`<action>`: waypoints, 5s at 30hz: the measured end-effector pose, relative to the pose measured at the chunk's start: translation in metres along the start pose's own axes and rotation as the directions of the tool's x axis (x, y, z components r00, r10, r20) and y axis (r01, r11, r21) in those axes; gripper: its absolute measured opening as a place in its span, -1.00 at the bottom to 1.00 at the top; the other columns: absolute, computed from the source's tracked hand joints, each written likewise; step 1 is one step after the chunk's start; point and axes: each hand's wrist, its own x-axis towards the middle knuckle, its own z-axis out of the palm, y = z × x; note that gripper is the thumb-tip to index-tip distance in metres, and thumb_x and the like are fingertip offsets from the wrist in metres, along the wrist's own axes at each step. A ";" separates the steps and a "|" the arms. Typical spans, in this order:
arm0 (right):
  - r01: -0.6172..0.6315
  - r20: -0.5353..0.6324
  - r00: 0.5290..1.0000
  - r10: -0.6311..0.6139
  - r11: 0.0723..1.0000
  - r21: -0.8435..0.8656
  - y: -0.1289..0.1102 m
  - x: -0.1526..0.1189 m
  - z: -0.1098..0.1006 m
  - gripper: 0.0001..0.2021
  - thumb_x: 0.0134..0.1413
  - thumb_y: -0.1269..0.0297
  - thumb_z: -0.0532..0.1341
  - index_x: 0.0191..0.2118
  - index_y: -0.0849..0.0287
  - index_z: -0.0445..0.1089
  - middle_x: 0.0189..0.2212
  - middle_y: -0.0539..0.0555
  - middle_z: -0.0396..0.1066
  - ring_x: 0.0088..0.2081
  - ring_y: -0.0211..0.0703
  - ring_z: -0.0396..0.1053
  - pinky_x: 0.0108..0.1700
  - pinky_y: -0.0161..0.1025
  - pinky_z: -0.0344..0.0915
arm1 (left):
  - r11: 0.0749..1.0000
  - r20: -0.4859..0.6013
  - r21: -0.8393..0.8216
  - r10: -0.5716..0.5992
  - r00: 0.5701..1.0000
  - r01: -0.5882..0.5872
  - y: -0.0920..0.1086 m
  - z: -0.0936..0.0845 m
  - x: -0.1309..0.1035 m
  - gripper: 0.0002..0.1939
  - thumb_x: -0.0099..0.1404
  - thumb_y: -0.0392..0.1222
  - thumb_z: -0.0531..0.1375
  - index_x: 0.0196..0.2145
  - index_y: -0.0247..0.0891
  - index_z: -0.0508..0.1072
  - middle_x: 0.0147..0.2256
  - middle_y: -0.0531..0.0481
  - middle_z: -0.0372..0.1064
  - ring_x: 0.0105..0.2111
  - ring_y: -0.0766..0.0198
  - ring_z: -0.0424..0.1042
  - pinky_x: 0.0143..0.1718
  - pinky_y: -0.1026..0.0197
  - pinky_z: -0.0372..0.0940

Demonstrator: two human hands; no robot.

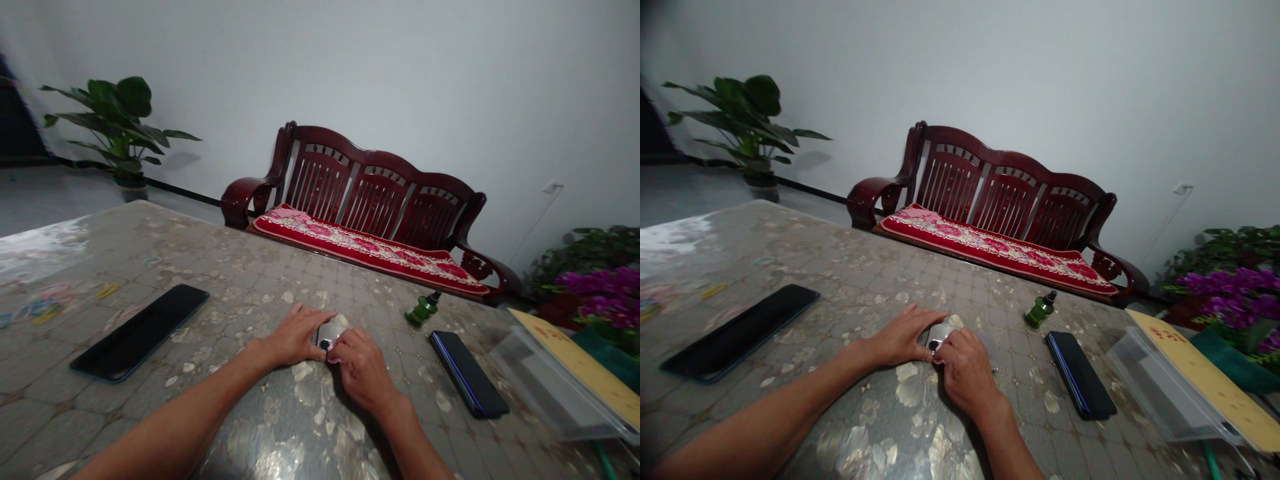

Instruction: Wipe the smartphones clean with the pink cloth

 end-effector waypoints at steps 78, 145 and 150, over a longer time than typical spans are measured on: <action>-0.431 0.101 0.851 0.515 0.796 -0.426 0.042 -0.022 -0.040 -0.69 0.16 0.49 0.11 -0.18 0.04 0.57 -0.27 0.10 0.44 -0.17 -0.09 0.34 -0.17 -0.23 0.06 | 0.982 0.017 0.168 -0.092 0.996 0.088 0.014 -0.012 0.002 -0.25 0.10 -0.07 0.40 0.22 -0.18 0.32 0.11 -0.16 0.43 0.11 -0.12 0.35 0.18 -0.10 0.13; -0.571 -0.138 0.813 0.566 0.729 -0.378 0.013 -0.042 -0.042 -0.72 0.19 0.43 0.19 -0.08 0.01 0.55 -0.23 0.10 0.45 -0.14 -0.04 0.26 -0.12 -0.13 0.05 | 0.945 0.054 0.293 0.134 0.989 -0.144 0.013 -0.005 0.007 -0.72 0.43 -0.01 0.16 0.02 -0.10 0.48 -0.12 -0.06 0.53 -0.06 0.04 0.40 0.20 -0.08 0.05; -0.490 -0.180 0.872 0.456 0.791 -0.367 0.004 -0.033 -0.029 -0.73 0.21 0.43 0.18 -0.06 0.01 0.53 -0.22 0.11 0.43 -0.15 -0.03 0.23 -0.14 -0.14 0.03 | 0.951 0.045 0.272 0.141 0.989 -0.148 0.017 -0.009 0.010 -0.66 0.49 0.03 0.04 0.02 -0.10 0.51 -0.16 -0.05 0.55 -0.13 0.09 0.43 0.11 0.01 0.14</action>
